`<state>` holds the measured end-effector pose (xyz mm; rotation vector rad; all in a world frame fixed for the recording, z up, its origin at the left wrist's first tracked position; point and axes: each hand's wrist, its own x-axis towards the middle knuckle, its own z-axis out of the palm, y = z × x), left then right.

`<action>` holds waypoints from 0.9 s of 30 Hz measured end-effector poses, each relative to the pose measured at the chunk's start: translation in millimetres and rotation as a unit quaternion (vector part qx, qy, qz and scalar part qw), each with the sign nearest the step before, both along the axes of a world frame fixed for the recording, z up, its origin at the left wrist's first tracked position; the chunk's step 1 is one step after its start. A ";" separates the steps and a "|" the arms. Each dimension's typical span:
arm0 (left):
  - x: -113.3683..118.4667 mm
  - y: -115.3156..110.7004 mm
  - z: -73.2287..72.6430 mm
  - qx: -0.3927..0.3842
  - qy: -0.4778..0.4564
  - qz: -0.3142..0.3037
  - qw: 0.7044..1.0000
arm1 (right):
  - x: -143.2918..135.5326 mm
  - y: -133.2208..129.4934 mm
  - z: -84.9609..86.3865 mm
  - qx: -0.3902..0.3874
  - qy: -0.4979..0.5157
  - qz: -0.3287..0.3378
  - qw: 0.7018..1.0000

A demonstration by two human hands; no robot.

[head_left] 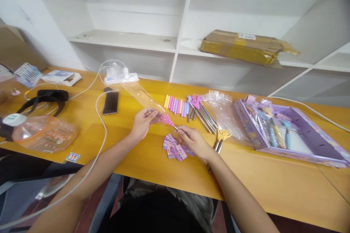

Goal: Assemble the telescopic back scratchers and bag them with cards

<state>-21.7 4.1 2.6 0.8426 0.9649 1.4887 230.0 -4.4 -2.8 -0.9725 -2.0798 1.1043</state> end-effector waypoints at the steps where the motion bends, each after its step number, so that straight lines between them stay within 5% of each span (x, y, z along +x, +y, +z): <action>1: 0.2 -0.1 -0.1 -0.003 -0.001 -0.006 1.000 | 0.6 0.5 -0.1 0.001 0.000 -0.001 1.000; 27: 8.9 -9.3 -9.2 -0.030 0.048 -0.169 0.984 | -14.3 -8.2 -6.9 -0.059 0.066 -0.028 0.996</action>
